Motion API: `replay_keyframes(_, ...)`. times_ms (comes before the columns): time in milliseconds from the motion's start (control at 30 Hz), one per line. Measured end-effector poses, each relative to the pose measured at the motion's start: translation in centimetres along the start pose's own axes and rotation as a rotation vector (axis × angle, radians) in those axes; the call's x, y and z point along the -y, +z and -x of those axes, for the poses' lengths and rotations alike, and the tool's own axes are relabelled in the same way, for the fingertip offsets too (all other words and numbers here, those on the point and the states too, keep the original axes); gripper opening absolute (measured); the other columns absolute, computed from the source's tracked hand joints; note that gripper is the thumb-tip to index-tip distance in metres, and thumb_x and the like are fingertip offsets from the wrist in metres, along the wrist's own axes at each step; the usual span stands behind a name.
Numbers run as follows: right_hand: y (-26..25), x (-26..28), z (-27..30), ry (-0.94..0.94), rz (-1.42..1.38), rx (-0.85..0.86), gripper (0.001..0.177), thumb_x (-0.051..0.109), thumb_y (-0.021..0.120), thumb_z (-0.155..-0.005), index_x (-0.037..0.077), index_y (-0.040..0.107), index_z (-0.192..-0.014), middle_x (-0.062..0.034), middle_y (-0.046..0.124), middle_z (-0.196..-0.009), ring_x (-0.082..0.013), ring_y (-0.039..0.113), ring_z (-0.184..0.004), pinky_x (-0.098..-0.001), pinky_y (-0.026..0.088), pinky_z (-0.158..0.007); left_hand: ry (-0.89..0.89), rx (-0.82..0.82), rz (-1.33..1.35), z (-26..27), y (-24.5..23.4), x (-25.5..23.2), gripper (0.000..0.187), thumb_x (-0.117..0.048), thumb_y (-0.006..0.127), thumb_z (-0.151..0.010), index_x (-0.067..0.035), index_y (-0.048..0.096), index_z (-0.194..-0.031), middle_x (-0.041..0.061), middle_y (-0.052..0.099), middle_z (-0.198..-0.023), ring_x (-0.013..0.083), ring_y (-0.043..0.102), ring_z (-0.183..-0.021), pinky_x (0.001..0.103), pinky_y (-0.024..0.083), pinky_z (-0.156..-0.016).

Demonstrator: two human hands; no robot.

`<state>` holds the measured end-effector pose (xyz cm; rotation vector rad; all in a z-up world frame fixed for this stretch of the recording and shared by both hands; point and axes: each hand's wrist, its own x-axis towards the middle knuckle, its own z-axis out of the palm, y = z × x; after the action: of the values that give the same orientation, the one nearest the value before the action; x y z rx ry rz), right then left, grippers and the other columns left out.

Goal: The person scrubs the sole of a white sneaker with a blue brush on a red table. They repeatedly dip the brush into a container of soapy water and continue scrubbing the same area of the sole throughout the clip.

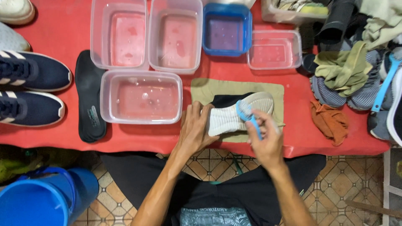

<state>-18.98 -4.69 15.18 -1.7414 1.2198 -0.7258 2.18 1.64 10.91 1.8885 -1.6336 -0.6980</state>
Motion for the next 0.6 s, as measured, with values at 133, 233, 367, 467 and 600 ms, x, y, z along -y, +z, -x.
replay_keyframes(133,2.4,-2.2,2.8,-0.025,0.092,-0.005,0.036,0.011,0.069,-0.095,-0.001,0.065,-0.129,-0.013,0.06,-0.081,-0.021,0.068,-0.053,-0.0283,0.055,-0.045,0.028,-0.025,-0.022,0.3,0.0,-0.1,0.1,-0.021,0.099,-0.049,-0.011,0.049,-0.135,0.011,0.045,-0.107,0.0364,0.049,-0.1,0.059,0.044,-0.09)
replay_keyframes(233,3.5,-0.7,2.6,-0.064,0.11,0.023,0.035,0.013,0.066,-0.097,0.0,0.064,-0.13,-0.0139,0.061,-0.078,-0.0224,0.067,-0.055,-0.0322,0.059,-0.045,0.022,-0.051,-0.024,0.2,-0.2,-0.3,0.099,-0.019,0.1,-0.05,-0.01,0.05,-0.135,0.012,0.045,-0.107,0.0358,0.05,-0.098,0.058,0.045,-0.088)
replay_keyframes(367,4.4,-0.5,4.2,-0.054,0.114,0.069,0.029,0.014,0.05,-0.106,-0.005,0.056,-0.128,-0.0228,0.065,-0.084,-0.0339,0.069,-0.07,-0.0417,0.061,-0.061,0.008,-0.049,-0.003,0.3,-0.5,-0.8,0.098,-0.017,0.1,-0.049,-0.009,0.052,-0.134,0.014,0.047,-0.107,0.036,0.05,-0.099,0.058,0.046,-0.089)
replay_keyframes(467,4.7,-1.3,5.3,0.017,0.127,0.056,0.024,0.014,0.05,-0.106,-0.003,0.059,-0.12,-0.0184,0.065,-0.069,-0.0275,0.066,-0.052,-0.0356,0.055,-0.047,0.009,-0.041,-0.03,0.1,-0.2,-0.8,0.097,-0.017,0.1,-0.05,-0.009,0.053,-0.134,0.014,0.047,-0.107,0.0344,0.049,-0.098,0.056,0.045,-0.09)
replay_keyframes(600,5.1,1.0,2.2,-0.044,0.155,0.009,0.02,0.017,0.047,-0.109,0.003,0.058,-0.118,-0.0194,0.067,-0.071,-0.0271,0.066,-0.055,-0.0348,0.057,-0.053,0.051,-0.012,-0.088,0.3,-0.3,-0.4,0.098,-0.022,0.098,-0.052,-0.01,0.049,-0.136,0.011,0.045,-0.109,0.0352,0.049,-0.098,0.053,0.042,-0.092)
